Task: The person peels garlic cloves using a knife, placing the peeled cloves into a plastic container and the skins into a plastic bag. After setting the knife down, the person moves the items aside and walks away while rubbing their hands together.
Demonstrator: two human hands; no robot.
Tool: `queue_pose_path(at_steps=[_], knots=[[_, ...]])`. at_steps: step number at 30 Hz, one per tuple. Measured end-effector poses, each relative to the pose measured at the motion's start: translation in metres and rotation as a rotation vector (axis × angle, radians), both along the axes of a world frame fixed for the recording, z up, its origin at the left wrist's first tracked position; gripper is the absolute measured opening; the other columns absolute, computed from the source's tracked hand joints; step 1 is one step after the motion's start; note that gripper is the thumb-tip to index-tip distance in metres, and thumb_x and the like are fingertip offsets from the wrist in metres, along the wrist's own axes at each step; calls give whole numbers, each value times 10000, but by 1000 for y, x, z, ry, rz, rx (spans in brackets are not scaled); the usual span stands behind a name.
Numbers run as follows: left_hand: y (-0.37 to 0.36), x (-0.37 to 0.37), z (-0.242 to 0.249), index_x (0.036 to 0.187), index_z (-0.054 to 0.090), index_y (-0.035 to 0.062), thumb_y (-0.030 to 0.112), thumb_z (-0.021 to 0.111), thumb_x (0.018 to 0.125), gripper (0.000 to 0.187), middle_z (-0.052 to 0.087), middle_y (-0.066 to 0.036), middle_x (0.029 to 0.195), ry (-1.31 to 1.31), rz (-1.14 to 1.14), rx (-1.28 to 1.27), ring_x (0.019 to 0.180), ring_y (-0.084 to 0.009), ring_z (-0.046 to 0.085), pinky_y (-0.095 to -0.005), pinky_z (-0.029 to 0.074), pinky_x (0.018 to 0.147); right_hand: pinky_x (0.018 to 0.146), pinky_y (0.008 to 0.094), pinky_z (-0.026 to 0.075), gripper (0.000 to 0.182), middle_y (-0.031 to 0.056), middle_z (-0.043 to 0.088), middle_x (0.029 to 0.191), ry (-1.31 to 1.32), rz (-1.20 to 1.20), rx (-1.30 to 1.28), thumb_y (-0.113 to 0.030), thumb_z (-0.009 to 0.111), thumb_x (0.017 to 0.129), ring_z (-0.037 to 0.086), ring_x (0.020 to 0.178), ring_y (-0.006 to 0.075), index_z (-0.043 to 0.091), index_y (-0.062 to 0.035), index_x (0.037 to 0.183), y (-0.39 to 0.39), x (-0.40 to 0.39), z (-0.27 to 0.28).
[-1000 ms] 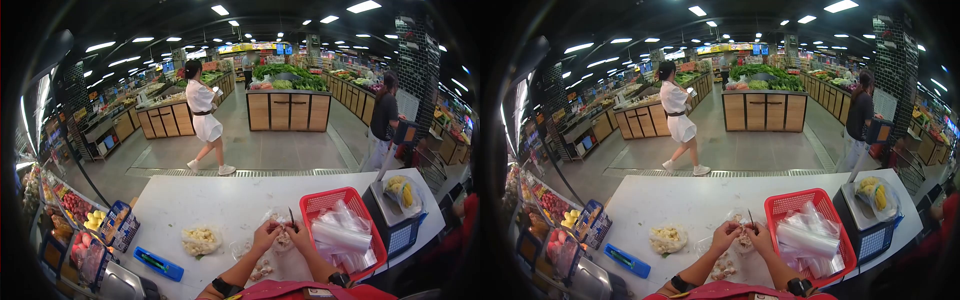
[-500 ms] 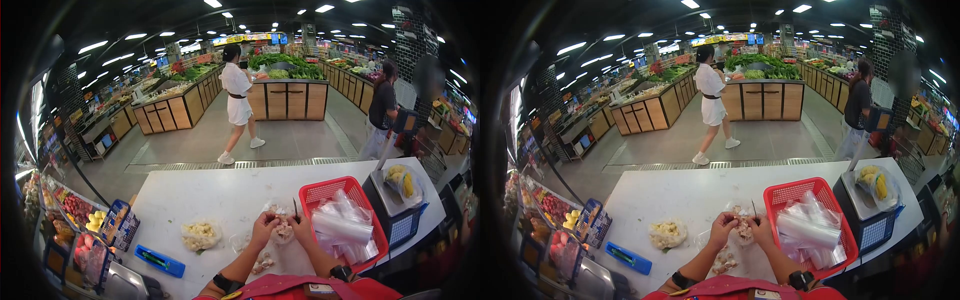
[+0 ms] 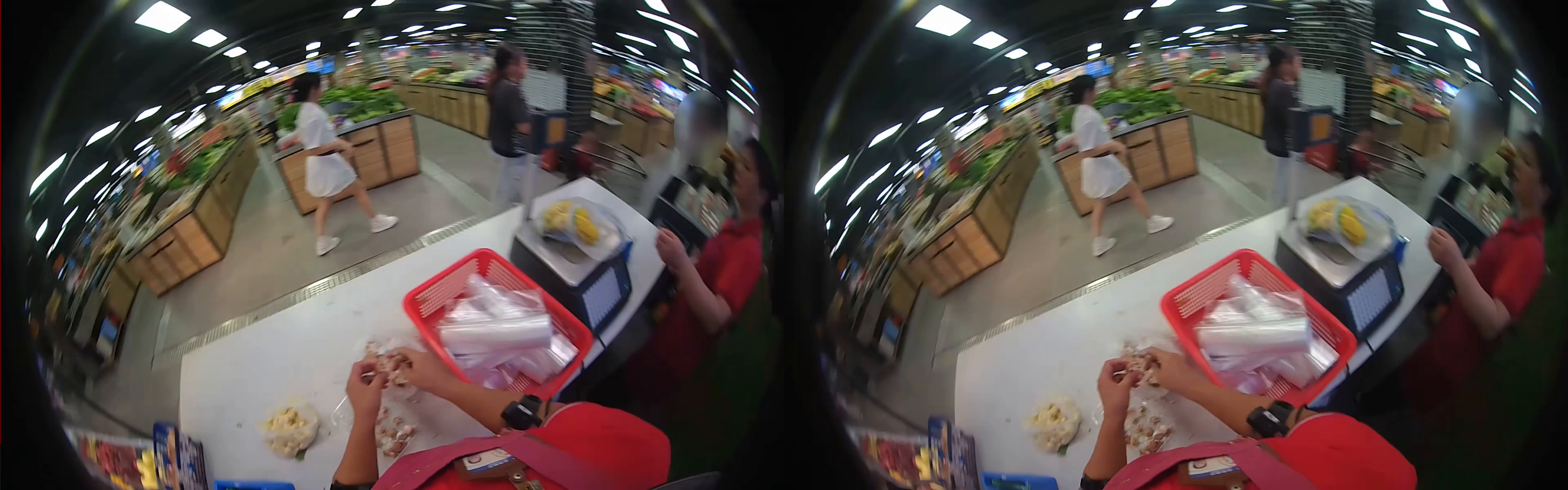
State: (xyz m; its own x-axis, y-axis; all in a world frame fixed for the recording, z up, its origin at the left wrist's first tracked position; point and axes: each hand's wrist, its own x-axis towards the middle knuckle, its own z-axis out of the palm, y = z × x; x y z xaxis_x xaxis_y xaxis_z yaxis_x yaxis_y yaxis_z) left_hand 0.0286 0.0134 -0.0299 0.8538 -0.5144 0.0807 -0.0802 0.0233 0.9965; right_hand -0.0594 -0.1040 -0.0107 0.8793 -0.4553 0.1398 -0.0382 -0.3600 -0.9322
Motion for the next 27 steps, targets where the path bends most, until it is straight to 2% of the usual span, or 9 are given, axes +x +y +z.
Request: queue_pose_path(at_steps=[2,4,5,8,11,21,24,26,27], knots=[[0,-3,7,910,504,-8,-44,588,661,265,545,-85,798,-51,-27,22,601,-135,570,-222,463,511,646,276,443,262,103,602,792,2,-66,-33,-161,537,785,567,698,163,536,-38,1016,1,-1,0],[0,-3,4,880,521,-10,-55,573,653,238,561,-80,790,-102,-13,89,592,-126,575,-230,480,518,634,272,443,255,81,607,760,-68,-11,103,-201,578,768,561,686,132,561,-29,955,-2,7,-13],[-3,-5,7,880,521,-10,-55,573,653,238,561,-80,790,-102,-49,93,592,-126,575,-230,480,518,634,272,443,255,81,607,760,-68,-47,107,-201,578,768,561,686,132,561,-29,955,-5,6,-16],[-3,-10,12,870,529,-14,-65,559,697,182,573,-69,738,-115,-81,138,605,-109,572,-234,496,525,589,263,440,212,57,603,701,-24,21,83,-222,611,745,545,639,102,588,-19,798,-5,7,-13],[-2,-9,13,854,541,-9,-29,579,721,139,576,-59,726,-151,-120,140,600,-102,564,-221,481,526,577,266,439,206,59,602,701,-92,2,69,-218,612,742,540,632,99,588,-22,800,-5,10,-19],[-2,-7,10,829,550,4,-34,649,652,206,569,-34,669,-195,-16,103,573,-77,529,-200,439,532,554,270,435,228,64,602,674,-45,61,37,-266,614,729,561,587,126,600,-52,810,-6,10,-17],[0,-7,13,800,552,5,-35,651,652,182,563,-35,648,-225,-1,164,565,-78,521,-208,433,528,548,287,437,217,63,594,644,-151,46,-63,-263,586,747,567,574,141,589,-49,782,-6,11,-21],[0,-4,8,762,555,7,-6,661,655,151,557,-38,625,-330,30,220,550,-85,507,-220,426,525,553,302,440,207,70,584,618,6,68,-106,-250,560,761,569,563,151,564,-43,771,-7,10,-16],[0,-3,9,751,557,9,11,667,655,145,556,-40,621,-358,28,251,548,-87,502,-225,424,525,541,314,438,234,107,581,632,-23,49,-79,-257,554,763,565,557,179,563,-24,759,-5,7,-8]])
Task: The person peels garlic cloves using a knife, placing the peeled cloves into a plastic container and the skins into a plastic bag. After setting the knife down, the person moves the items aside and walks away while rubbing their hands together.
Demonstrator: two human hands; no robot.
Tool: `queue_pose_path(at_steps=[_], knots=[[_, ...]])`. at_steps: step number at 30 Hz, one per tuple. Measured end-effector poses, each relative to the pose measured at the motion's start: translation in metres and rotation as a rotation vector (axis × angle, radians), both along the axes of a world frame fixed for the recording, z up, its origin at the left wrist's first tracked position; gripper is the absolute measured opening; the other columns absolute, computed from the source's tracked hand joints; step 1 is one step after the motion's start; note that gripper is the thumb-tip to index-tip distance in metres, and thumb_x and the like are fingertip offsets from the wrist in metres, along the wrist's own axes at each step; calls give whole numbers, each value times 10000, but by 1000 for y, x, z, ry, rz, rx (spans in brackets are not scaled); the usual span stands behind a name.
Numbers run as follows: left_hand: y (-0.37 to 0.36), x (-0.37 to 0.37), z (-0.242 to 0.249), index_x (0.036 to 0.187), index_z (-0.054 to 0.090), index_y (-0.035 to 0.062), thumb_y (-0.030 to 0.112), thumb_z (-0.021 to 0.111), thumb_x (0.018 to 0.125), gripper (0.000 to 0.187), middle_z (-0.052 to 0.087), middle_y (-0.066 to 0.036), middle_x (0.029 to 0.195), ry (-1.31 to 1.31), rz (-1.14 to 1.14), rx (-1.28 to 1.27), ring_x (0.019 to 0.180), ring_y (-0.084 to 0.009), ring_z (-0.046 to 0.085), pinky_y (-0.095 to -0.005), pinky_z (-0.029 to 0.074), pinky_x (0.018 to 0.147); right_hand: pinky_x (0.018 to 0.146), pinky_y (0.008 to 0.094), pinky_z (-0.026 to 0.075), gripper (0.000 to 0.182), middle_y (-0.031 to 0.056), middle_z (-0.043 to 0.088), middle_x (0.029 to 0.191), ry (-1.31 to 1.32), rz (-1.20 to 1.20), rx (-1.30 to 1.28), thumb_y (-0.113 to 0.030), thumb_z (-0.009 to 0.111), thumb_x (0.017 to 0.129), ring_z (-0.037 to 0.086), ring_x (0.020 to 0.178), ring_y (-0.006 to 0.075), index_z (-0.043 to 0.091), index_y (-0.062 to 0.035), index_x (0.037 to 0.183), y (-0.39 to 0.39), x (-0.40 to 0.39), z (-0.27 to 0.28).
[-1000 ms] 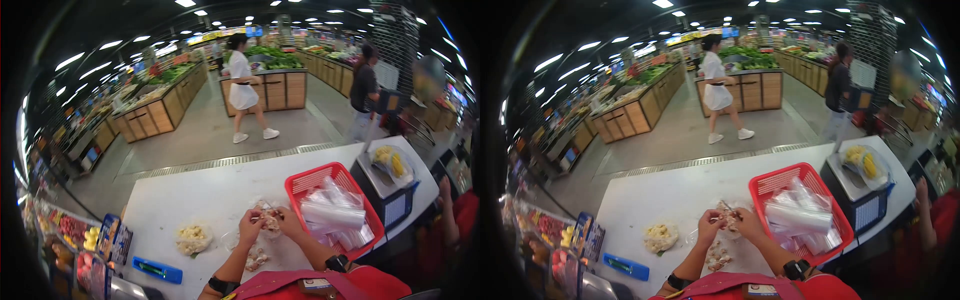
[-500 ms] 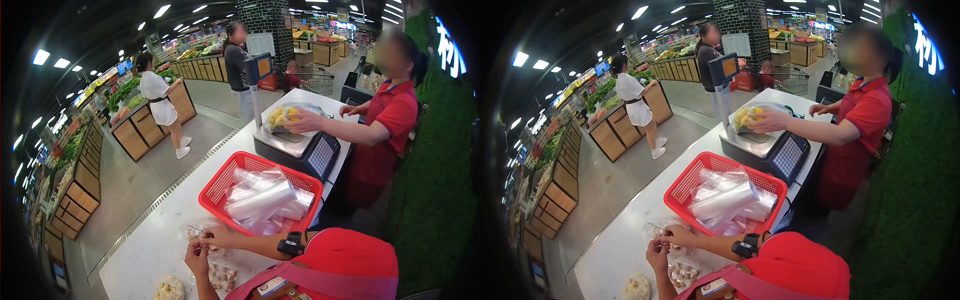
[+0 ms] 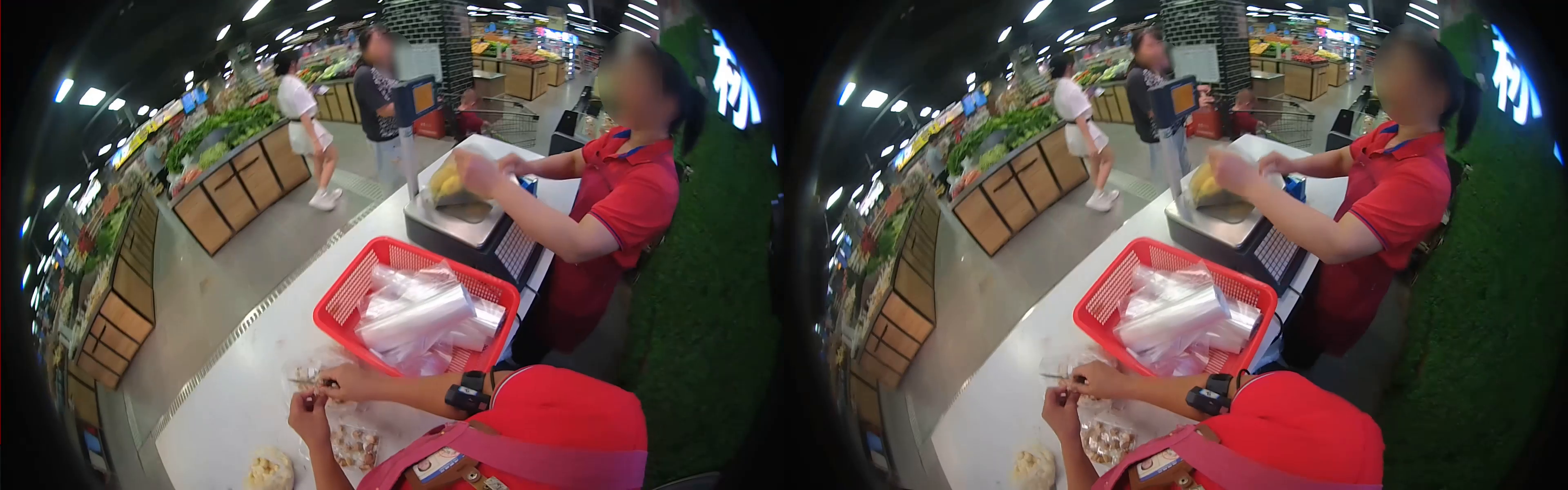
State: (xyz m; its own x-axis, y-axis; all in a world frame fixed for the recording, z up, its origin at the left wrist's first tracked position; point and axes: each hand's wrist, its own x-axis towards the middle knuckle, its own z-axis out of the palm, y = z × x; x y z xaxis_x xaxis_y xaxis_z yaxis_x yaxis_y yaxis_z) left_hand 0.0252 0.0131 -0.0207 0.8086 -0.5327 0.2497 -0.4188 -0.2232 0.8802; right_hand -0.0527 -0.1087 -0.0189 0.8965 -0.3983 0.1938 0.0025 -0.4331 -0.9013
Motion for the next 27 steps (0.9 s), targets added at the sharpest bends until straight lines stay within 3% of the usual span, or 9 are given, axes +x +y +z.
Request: queue_pose_path(at_steps=[1,5,7,8,11,13,19,22,27], knots=[[0,0,2,739,559,12,28,672,656,142,556,-42,617,-17,18,41,546,-90,498,-231,422,526,530,325,436,262,144,579,646,-19,1,38,-265,548,765,561,552,207,563,-4,747,2,-4,7],[-1,-3,-1,747,556,-3,18,647,658,129,568,-41,662,100,-31,-79,613,-91,523,-230,439,578,521,296,434,220,92,586,647,21,-50,255,-226,561,747,531,543,133,568,-6,744,-3,5,-16],[0,-4,5,836,533,-13,-26,632,654,209,560,-54,729,302,-74,-239,657,-114,548,-230,454,599,562,283,429,198,110,589,680,-82,-139,126,-188,574,726,535,603,133,569,9,748,-10,10,-25],[1,0,4,869,510,-27,-15,628,655,245,551,-72,764,396,-90,-340,685,-132,544,-239,452,628,554,300,429,244,109,571,632,24,-242,84,-231,603,723,539,575,175,578,9,759,-9,9,-15],[8,6,4,902,501,-30,-34,610,671,256,557,-82,792,494,-30,-450,709,-138,556,-233,461,644,602,297,431,298,131,573,708,379,-54,-81,-265,593,754,549,646,214,585,-2,895,-14,9,-6],[9,7,7,908,502,-30,-38,602,680,250,560,-81,792,528,-32,-533,709,-137,560,-231,464,640,688,286,426,335,144,569,857,-113,31,-57,-254,534,808,548,777,233,536,-47,1071,-8,12,-14],[8,6,10,886,514,-27,-64,558,708,187,575,-75,791,518,1,-495,691,-124,567,-239,482,628,774,282,411,371,107,557,990,-127,214,-47,-133,497,821,537,890,212,467,-147,1190,9,-1,8],[7,5,9,851,519,-31,-86,537,705,158,584,-84,790,495,4,-509,679,-118,569,-239,484,633,678,217,417,374,49,554,879,-159,200,-20,-41,492,812,513,735,125,481,-101,1180,12,-1,9],[8,5,9,820,528,-39,-100,513,701,135,597,-97,794,407,25,-384,680,-119,573,-239,485,631,751,232,413,350,72,564,983,-167,216,45,-38,492,809,531,865,138,506,-101,1153,11,-1,15]])
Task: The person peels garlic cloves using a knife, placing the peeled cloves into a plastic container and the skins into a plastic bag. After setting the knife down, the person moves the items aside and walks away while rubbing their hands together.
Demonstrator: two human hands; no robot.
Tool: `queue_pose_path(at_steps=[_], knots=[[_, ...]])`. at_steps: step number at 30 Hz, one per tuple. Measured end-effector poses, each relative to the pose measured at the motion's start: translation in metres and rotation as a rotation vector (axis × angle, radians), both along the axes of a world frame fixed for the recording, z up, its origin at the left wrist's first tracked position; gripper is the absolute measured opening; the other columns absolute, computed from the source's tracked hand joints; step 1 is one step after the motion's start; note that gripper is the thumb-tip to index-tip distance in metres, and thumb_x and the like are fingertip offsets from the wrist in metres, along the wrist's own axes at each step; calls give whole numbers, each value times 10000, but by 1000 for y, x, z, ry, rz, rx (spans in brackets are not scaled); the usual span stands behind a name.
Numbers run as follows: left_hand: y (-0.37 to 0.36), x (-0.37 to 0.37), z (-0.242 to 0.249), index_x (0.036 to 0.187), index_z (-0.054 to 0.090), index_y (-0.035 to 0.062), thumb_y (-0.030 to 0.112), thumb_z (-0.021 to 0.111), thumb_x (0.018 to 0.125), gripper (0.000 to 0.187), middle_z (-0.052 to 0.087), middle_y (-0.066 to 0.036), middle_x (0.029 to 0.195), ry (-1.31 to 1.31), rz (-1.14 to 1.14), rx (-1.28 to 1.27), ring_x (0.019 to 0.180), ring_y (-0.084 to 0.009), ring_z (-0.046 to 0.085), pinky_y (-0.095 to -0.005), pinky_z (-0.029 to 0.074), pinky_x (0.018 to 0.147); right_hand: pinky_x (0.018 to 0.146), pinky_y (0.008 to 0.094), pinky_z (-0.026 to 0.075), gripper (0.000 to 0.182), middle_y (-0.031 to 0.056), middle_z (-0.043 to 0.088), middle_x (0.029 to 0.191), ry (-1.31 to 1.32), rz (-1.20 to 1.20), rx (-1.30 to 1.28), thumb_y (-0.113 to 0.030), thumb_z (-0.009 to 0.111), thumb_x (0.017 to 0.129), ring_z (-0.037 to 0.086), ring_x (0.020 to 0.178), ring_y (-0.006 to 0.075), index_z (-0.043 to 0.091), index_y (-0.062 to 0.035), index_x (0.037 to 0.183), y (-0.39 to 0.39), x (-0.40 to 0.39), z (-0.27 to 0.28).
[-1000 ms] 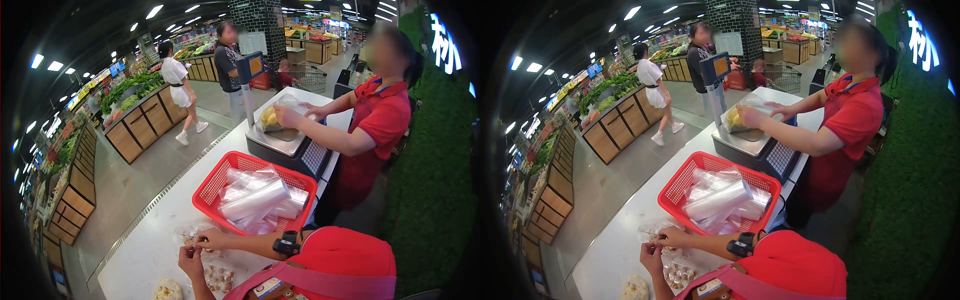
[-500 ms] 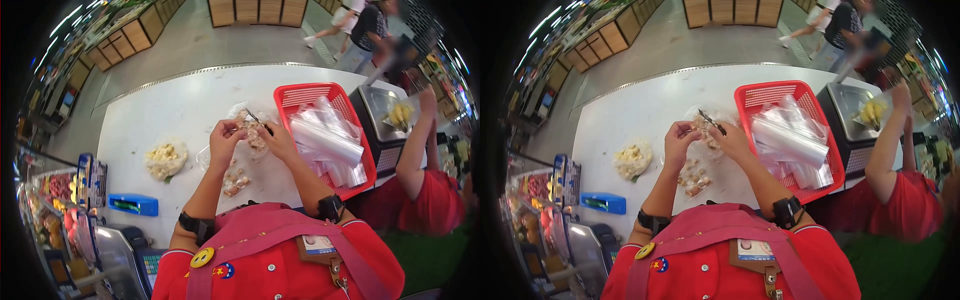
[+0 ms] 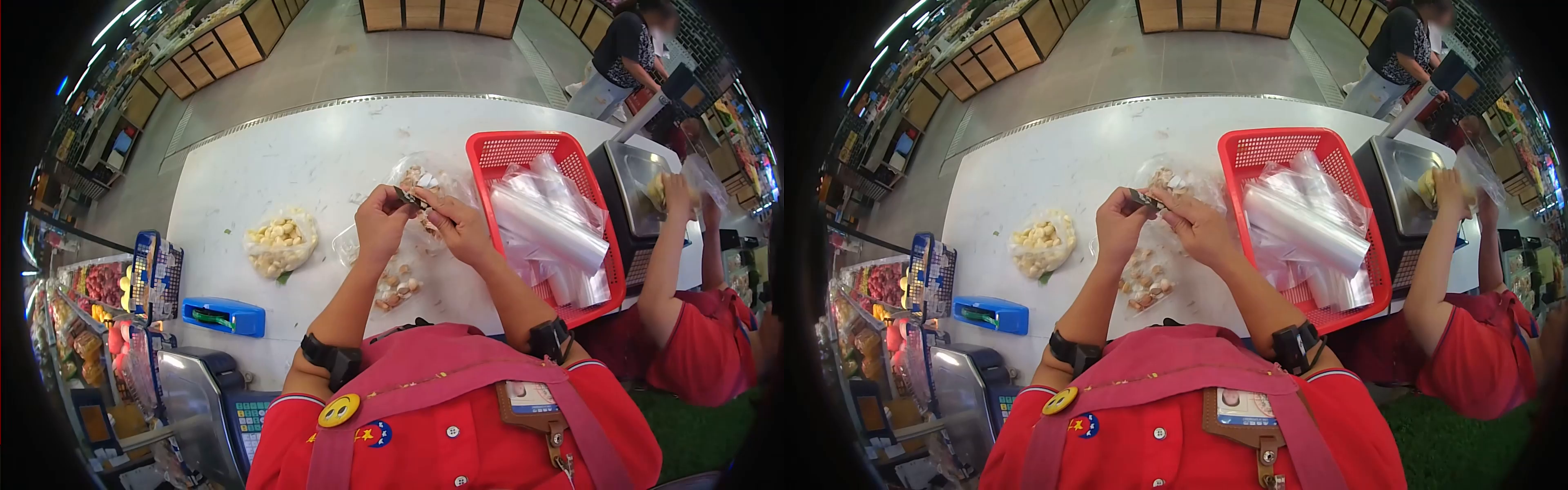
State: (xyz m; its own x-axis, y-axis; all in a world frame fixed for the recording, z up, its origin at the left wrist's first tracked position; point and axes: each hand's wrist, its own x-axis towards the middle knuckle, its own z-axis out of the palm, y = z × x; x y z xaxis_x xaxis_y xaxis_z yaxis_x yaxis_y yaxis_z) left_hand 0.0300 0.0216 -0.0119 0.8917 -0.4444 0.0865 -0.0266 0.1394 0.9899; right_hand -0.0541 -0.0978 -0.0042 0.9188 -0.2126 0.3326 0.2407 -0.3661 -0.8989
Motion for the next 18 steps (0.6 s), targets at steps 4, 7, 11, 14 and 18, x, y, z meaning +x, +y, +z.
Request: queue_pose_path(at_steps=[4,7,11,14,18], knots=[[-1,-3,5,788,528,-36,-99,509,697,112,601,-96,781,-17,28,50,669,-120,575,-238,484,628,657,215,422,377,59,561,972,-74,18,-4,0,484,792,502,715,110,516,-130,1144,-1,2,0],[-4,-6,5,771,529,-26,-90,521,694,101,605,-85,741,-21,47,51,660,-120,580,-243,485,625,605,185,394,365,15,563,931,-53,14,108,11,471,798,448,654,68,528,-123,1133,1,1,-1],[-8,-11,-2,751,534,-15,-55,561,693,75,607,-68,696,-200,164,108,642,-106,576,-234,471,609,560,168,358,351,-18,548,886,35,24,307,17,456,808,393,630,36,537,-112,1124,6,2,-5],[-12,-14,-4,747,538,-10,-36,577,695,70,608,-65,691,-328,239,158,638,-98,574,-226,461,600,528,166,328,340,-31,521,846,0,-23,341,14,449,816,364,612,27,536,-100,1125,10,5,-12],[-17,-13,-14,775,554,0,-36,598,686,106,612,-73,754,-499,305,130,654,-97,574,-224,460,603,483,166,305,306,-52,476,715,19,-108,395,-14,462,827,339,553,22,537,-79,1117,11,10,-19]])
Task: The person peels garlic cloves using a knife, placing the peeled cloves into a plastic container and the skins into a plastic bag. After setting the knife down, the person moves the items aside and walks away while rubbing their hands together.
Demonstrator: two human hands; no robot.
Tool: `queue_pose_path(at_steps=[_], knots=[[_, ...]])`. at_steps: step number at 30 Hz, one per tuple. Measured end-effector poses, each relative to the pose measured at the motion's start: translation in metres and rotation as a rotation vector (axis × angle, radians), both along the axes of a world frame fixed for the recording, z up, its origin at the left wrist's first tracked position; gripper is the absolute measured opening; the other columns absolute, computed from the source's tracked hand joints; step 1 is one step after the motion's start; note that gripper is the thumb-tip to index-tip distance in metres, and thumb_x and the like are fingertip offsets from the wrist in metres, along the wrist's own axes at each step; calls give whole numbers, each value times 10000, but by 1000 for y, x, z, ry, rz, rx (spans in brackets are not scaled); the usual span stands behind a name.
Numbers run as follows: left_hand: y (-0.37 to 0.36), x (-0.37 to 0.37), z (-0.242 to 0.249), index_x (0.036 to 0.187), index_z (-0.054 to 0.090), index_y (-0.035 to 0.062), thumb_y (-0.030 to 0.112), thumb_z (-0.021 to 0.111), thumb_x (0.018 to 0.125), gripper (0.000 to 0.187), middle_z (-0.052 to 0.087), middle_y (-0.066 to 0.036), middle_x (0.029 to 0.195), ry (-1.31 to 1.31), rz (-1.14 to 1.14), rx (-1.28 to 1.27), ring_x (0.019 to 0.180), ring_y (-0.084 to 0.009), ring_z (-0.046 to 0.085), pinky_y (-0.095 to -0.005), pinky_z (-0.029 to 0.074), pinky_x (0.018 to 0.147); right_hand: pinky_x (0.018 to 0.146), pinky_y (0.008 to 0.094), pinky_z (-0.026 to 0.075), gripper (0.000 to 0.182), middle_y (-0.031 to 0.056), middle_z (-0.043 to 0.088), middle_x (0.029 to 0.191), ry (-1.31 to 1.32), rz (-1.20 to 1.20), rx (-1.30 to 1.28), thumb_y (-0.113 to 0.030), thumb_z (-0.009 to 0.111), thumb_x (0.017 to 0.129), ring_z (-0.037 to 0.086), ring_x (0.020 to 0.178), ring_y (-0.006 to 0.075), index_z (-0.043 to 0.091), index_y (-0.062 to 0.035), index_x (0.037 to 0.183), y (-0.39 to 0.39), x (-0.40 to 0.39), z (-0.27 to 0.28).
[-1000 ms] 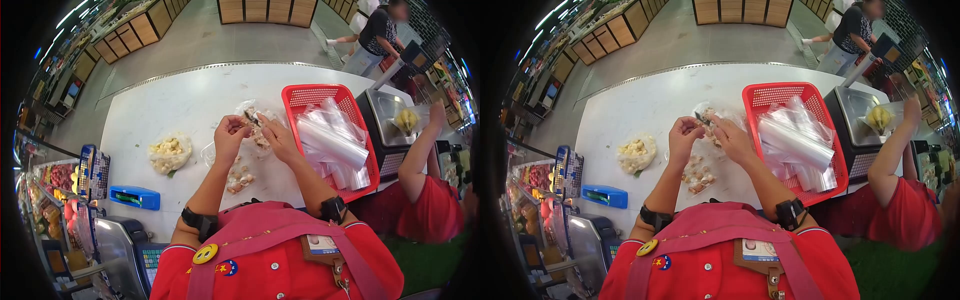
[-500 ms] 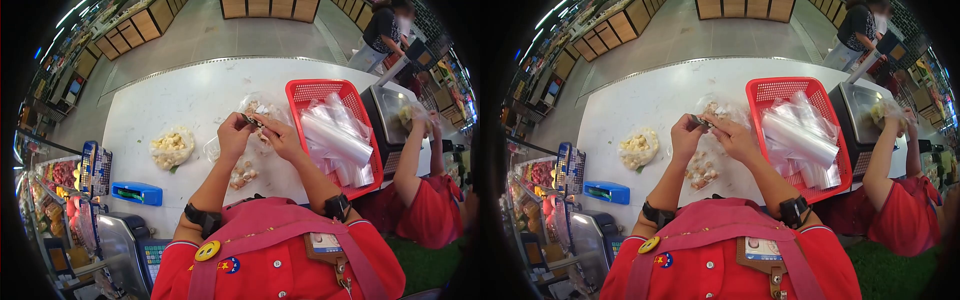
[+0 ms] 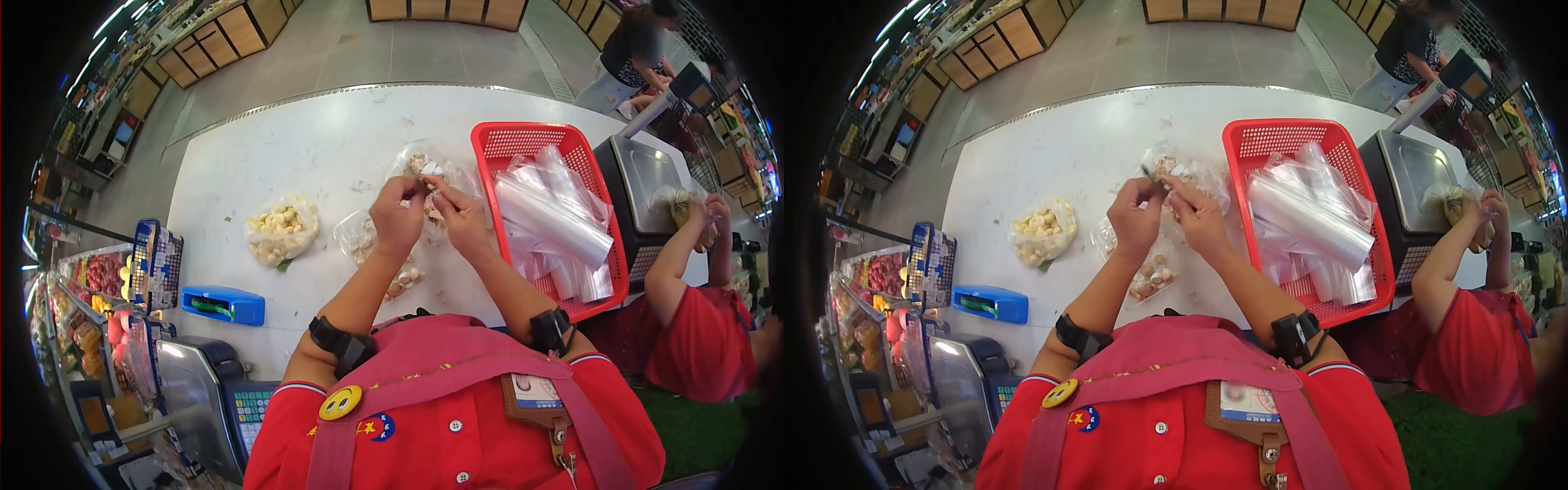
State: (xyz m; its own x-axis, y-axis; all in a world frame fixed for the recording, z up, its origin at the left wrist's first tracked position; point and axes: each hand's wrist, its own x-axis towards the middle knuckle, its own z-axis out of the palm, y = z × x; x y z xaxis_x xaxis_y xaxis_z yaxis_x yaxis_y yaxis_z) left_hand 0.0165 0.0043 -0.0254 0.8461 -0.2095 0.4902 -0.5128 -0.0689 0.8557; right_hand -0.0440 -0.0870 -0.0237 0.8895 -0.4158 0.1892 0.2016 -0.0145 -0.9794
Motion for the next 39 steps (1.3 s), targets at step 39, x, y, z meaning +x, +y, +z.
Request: queue_pose_path(at_steps=[39], knots=[[10,8,7,876,489,-12,-25,595,732,179,571,-69,809,543,-323,-461,701,-97,555,-214,470,637,521,151,283,327,-35,476,811,184,52,140,-142,449,866,332,583,6,469,-74,1186,-17,-6,12]])
